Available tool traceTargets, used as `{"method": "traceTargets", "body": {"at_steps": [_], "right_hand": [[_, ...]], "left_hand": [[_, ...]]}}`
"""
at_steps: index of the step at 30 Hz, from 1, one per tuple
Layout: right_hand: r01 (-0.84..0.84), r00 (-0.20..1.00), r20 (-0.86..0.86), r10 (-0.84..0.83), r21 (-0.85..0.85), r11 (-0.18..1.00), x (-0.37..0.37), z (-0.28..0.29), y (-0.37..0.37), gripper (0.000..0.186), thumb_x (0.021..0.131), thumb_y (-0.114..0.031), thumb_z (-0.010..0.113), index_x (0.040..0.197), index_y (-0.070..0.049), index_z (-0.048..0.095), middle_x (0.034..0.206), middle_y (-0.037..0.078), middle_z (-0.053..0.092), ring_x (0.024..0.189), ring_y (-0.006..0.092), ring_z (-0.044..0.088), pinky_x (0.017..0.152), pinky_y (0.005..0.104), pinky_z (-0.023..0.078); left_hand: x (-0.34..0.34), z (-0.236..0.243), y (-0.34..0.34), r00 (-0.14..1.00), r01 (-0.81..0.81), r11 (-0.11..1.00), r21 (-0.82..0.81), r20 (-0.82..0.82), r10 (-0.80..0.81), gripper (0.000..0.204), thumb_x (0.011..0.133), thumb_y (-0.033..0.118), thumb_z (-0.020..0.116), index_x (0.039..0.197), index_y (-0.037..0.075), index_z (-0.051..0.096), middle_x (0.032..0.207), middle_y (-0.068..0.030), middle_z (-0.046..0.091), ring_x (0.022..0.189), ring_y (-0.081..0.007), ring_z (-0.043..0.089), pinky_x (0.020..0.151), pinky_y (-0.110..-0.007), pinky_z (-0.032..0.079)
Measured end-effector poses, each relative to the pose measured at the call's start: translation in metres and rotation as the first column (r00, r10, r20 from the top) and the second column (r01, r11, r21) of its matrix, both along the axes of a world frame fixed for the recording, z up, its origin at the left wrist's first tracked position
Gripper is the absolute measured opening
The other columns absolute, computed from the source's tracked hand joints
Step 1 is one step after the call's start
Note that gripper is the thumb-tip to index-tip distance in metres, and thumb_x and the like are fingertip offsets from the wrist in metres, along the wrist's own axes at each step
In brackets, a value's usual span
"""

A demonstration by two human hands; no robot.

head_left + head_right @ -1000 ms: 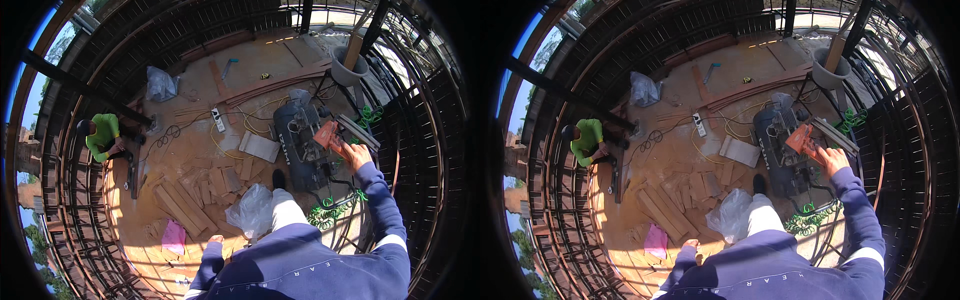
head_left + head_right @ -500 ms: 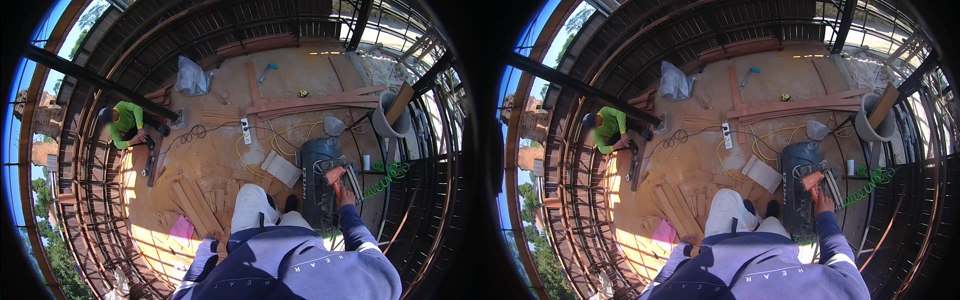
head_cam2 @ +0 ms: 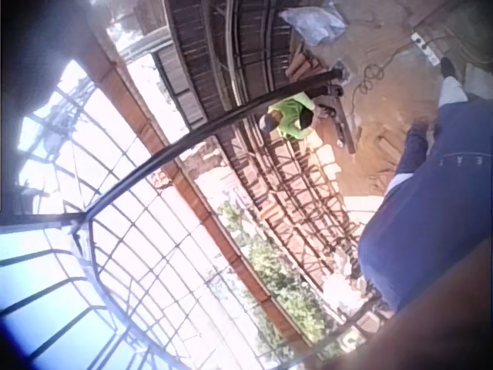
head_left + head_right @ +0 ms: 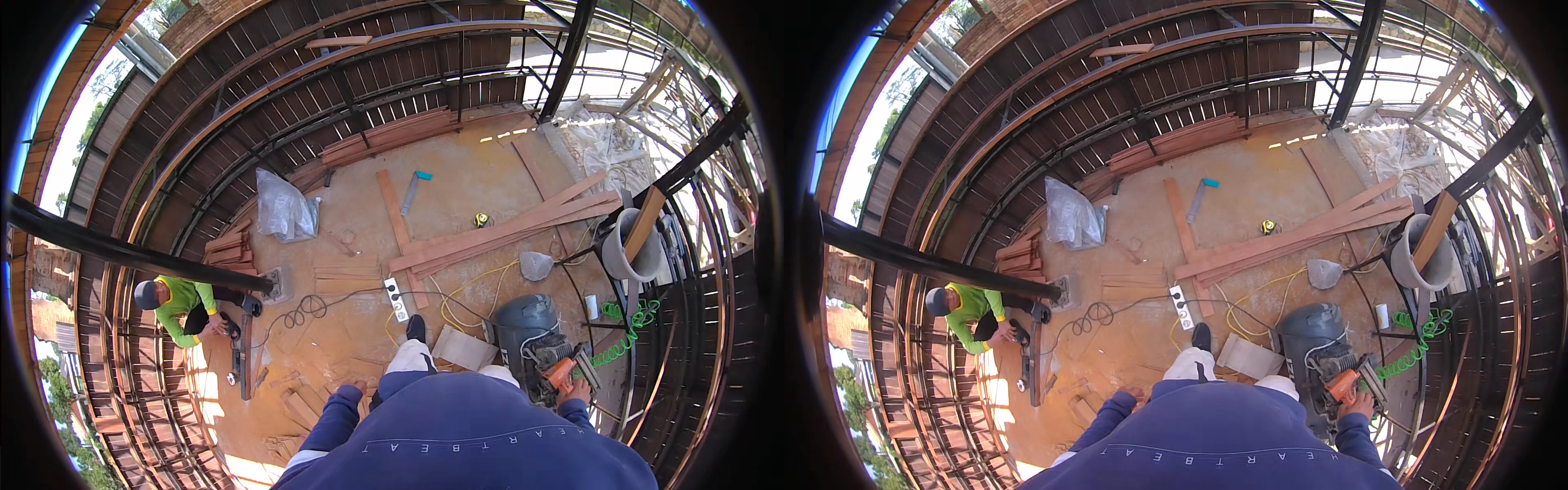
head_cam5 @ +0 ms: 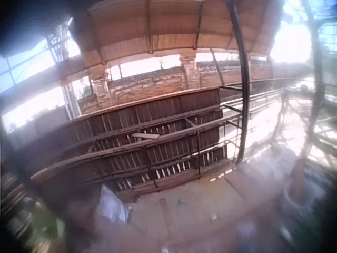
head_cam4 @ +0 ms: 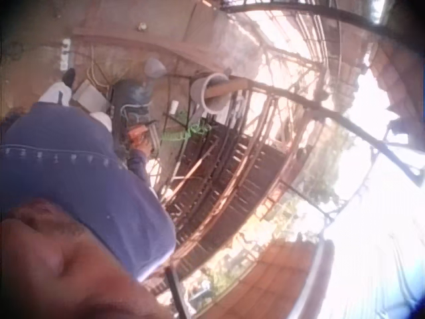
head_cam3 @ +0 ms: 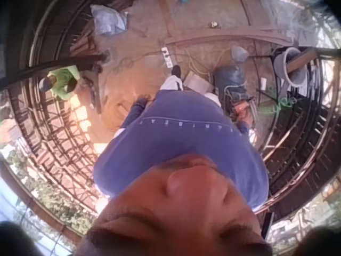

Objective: The person moves an air compressor, then crouches to align wooden planks on the floor, using a square tool to check for precision.

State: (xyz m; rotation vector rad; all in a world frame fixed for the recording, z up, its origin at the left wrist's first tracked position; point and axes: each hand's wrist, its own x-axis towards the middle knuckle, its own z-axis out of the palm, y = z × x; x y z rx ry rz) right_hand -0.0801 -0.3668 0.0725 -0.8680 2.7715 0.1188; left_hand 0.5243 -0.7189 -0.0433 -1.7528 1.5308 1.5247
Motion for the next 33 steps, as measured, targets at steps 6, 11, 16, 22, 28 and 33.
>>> {"method": "traceTargets", "body": {"at_steps": [6,11,16,22,28,33], "right_hand": [[0.076,0.996,0.071,-0.062,-0.223,0.972,0.037,0.008,-0.143,0.035,0.07,-0.019,0.068,0.102,-0.006,0.062,0.106,0.02,0.056,0.102,0.0407,0.055,0.091,0.0483,0.046],[0.18,0.928,0.366,-0.073,-0.266,0.947,0.039,-0.043,-0.252,0.03,0.074,-0.021,0.068,0.101,-0.007,0.064,0.103,0.02,0.06,0.098,0.041,0.059,0.088,0.0478,0.048],[0.211,0.789,0.588,-0.178,0.012,0.977,0.007,-0.181,-0.311,0.035,0.083,-0.034,0.064,0.107,-0.008,0.065,0.109,0.022,0.065,0.104,0.0419,0.06,0.09,0.0492,0.048],[0.054,0.581,0.756,-0.3,0.332,0.942,-0.034,-0.239,-0.43,0.054,0.089,-0.045,0.055,0.131,-0.011,0.059,0.13,0.023,0.059,0.122,0.0355,0.057,0.101,0.0432,0.045],[0.606,0.493,0.786,-0.374,-0.001,0.796,-0.226,-0.194,-0.669,0.046,0.082,-0.039,0.068,0.113,-0.005,0.069,0.113,0.021,0.069,0.104,0.0345,0.067,0.087,0.0397,0.053],[0.851,0.517,0.804,-0.294,-0.448,0.273,-0.375,-0.031,-0.748,0.037,0.088,-0.024,0.066,0.116,-0.001,0.063,0.098,0.017,0.07,0.09,0.026,0.067,0.082,0.0368,0.054]], "left_hand": [[-0.058,0.053,-0.238,0.776,-0.613,0.772,-0.169,-0.316,0.546,0.025,0.095,0.026,0.052,0.111,0.008,0.061,0.104,-0.0112,0.07,0.09,-0.0216,0.07,0.068,-0.034,0.053],[-0.115,0.056,-0.285,0.856,-0.488,0.872,0.044,-0.171,0.488,0.024,0.096,0.021,0.055,0.108,0.002,0.064,0.092,-0.0092,0.07,0.082,-0.0178,0.068,0.07,-0.029,0.055],[-0.166,0.051,-0.359,0.982,-0.015,0.999,0.03,-0.189,0.02,0.025,0.095,0.019,0.058,0.11,0.0,0.064,0.094,-0.0089,0.069,0.085,-0.0165,0.068,0.076,-0.028,0.055],[-0.38,0.097,-0.548,0.913,-0.123,0.946,-0.3,-0.409,-0.011,0.025,0.094,0.014,0.061,0.113,-0.003,0.063,0.096,-0.0092,0.07,0.085,-0.0154,0.067,0.078,-0.029,0.054],[-0.636,0.144,-0.72,0.868,0.125,0.968,-0.216,-0.449,-0.212,0.028,0.094,0.014,0.06,0.116,-0.003,0.061,0.104,-0.0112,0.069,0.087,-0.0164,0.067,0.078,-0.028,0.053],[-0.711,0.069,-0.842,0.927,0.343,0.933,-0.104,-0.12,-0.354,0.03,0.092,0.021,0.063,0.115,0.002,0.063,0.097,-0.0105,0.071,0.086,-0.0167,0.068,0.073,-0.028,0.053]]}}
